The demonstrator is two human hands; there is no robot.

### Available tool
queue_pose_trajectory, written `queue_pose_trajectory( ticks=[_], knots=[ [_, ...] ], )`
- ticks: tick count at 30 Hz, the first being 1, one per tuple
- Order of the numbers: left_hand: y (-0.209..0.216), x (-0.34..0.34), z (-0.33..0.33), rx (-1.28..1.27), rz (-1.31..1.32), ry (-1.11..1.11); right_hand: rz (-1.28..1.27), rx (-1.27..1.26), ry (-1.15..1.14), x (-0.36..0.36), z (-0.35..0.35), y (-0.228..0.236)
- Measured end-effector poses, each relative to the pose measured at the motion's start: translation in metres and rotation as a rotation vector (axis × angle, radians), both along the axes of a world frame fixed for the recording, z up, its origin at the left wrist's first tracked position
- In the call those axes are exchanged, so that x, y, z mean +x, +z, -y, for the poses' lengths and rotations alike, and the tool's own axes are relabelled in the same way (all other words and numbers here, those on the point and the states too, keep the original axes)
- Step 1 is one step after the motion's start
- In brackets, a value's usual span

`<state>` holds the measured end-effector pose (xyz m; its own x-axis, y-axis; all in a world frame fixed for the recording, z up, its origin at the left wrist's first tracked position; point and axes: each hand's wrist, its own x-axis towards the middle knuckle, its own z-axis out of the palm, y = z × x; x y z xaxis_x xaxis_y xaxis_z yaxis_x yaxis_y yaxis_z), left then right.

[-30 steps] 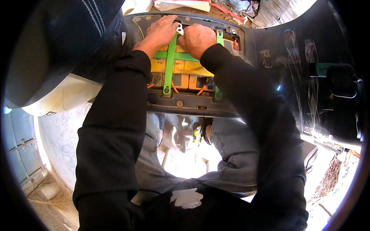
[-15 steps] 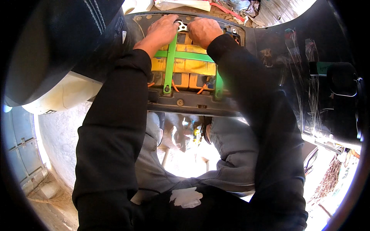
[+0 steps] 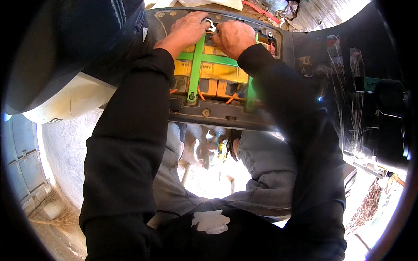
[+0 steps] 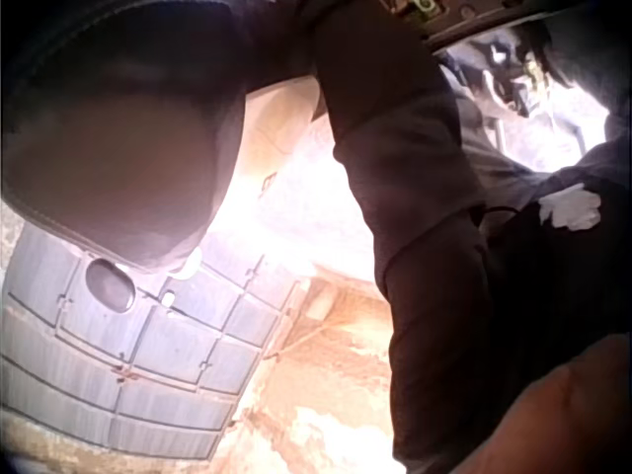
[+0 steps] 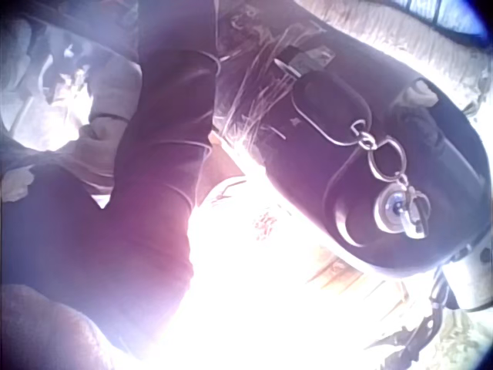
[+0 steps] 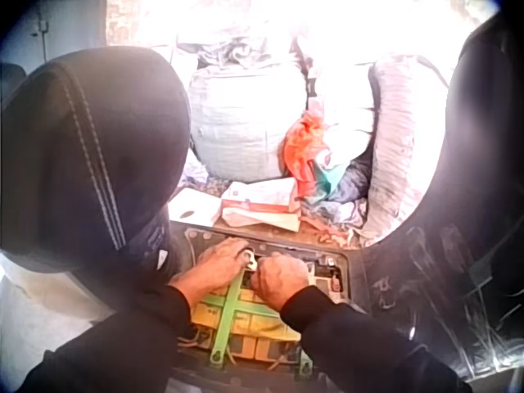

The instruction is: The person is assembling a battery pack by securing yellow battery cells with green straps. They use a white multi-tool to tighten the fasteners on the straps, ensuring the cells are held firmly in place within the black casing.

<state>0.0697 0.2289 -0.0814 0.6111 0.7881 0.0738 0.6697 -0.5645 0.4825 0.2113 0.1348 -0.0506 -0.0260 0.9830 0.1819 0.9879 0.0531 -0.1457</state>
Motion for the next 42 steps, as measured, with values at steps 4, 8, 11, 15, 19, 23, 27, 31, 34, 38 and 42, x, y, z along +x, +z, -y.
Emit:
queue_pose_trajectory(
  ticks=[4, 8, 11, 15, 19, 23, 27, 31, 34, 38, 42],
  knots=[
    [-0.004, -0.005, -0.006, 0.03, -0.021, -0.092, -0.03, 0.075, 0.003, -0.002, 0.002, 0.0],
    [-0.006, -0.01, -0.006, 0.091, 0.011, -0.135, -0.096, 0.0, -0.01, -0.001, -0.001, 0.004],
    [-0.009, -0.009, -0.005, 0.15, -0.025, -0.118, -0.133, -0.013, -0.004, 0.0, -0.002, 0.003],
    [-0.01, -0.005, -0.004, 0.165, -0.017, -0.098, -0.119, -0.009, 0.021, 0.006, -0.006, -0.003],
    [-0.01, -0.005, -0.003, 0.171, 0.015, -0.087, -0.174, -0.025, 0.019, 0.007, -0.003, -0.001],
    [-0.01, -0.006, -0.002, 0.186, 0.042, -0.068, -0.25, -0.07, 0.032, 0.014, 0.0, 0.006],
    [-0.009, -0.006, -0.004, 0.097, 0.017, -0.071, -0.283, -0.108, 0.038, 0.023, -0.001, 0.002],
    [0.0, -0.008, -0.004, -0.014, 0.083, -0.043, -0.321, -0.118, -0.014, 0.026, -0.003, -0.004],
    [0.016, -0.011, -0.004, -0.227, 0.1, 0.01, -0.333, -0.08, -0.049, 0.027, 0.003, -0.007],
    [0.01, -0.012, -0.011, -0.203, 0.077, 0.001, -0.291, -0.066, -0.073, 0.022, 0.007, -0.005],
    [0.003, -0.012, -0.015, -0.112, 0.108, -0.024, -0.316, -0.008, -0.013, 0.012, 0.012, -0.005]
  ],
)
